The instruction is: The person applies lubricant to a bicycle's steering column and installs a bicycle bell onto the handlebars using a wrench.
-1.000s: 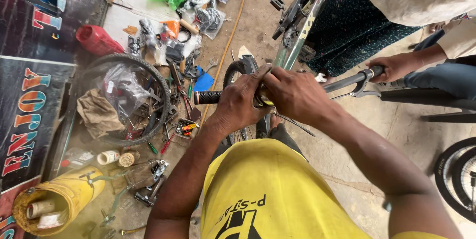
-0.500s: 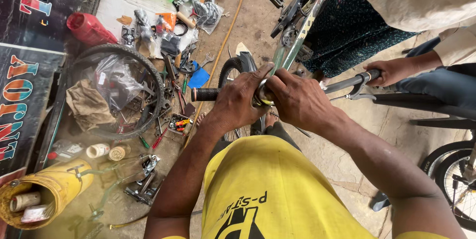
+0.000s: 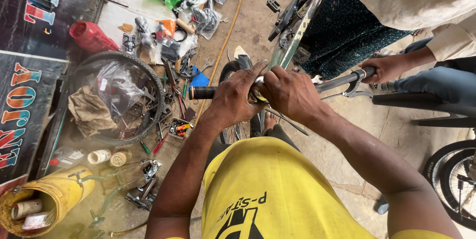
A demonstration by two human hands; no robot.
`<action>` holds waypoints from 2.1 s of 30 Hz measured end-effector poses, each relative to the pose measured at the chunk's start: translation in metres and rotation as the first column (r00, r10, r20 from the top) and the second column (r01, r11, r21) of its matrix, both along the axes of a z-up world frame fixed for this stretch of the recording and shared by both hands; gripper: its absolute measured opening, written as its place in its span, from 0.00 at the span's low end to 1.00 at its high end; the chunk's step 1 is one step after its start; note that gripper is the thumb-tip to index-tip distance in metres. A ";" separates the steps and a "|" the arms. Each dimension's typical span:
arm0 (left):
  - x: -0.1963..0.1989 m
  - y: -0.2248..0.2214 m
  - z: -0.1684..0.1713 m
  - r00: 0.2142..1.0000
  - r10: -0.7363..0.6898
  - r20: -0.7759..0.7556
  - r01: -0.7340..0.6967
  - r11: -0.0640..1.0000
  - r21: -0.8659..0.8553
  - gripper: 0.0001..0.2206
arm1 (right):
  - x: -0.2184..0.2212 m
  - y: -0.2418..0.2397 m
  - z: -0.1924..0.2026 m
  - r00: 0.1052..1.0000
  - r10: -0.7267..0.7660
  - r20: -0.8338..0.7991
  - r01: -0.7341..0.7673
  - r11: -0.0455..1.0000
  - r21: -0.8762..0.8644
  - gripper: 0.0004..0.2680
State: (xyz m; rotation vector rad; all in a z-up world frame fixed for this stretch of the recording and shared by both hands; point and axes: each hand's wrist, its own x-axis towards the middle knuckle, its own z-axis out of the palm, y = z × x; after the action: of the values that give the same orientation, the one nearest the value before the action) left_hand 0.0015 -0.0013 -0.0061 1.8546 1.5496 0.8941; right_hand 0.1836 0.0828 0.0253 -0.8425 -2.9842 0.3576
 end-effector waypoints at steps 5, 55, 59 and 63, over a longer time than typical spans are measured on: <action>-0.001 -0.001 -0.003 1.000 -0.020 -0.022 0.020 1.000 -0.006 0.48 | 0.004 0.000 -0.003 0.975 0.014 -0.221 -0.026 0.998 -0.050 0.12; -0.009 -0.012 0.013 0.975 0.098 -0.199 -0.056 0.977 0.205 0.43 | 0.085 -0.042 -0.020 0.502 -0.856 -0.124 -0.267 -0.017 -0.964 0.04; -0.016 -0.015 -0.001 0.925 0.086 -0.369 -0.052 0.994 0.100 0.34 | 0.112 -0.084 -0.044 0.411 -0.888 0.207 -0.349 -0.363 -0.864 0.04; -0.020 -0.015 -0.016 0.928 0.117 -0.353 -0.054 0.982 0.183 0.30 | 0.107 -0.110 -0.045 0.334 -0.862 0.381 -0.115 -0.438 -0.892 0.11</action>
State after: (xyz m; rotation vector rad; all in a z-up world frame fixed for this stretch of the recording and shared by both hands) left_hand -0.0184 -0.0166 -0.0218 2.1849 1.8348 0.7721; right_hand 0.2908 -0.0271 -0.0198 -1.4575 -0.4923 2.2799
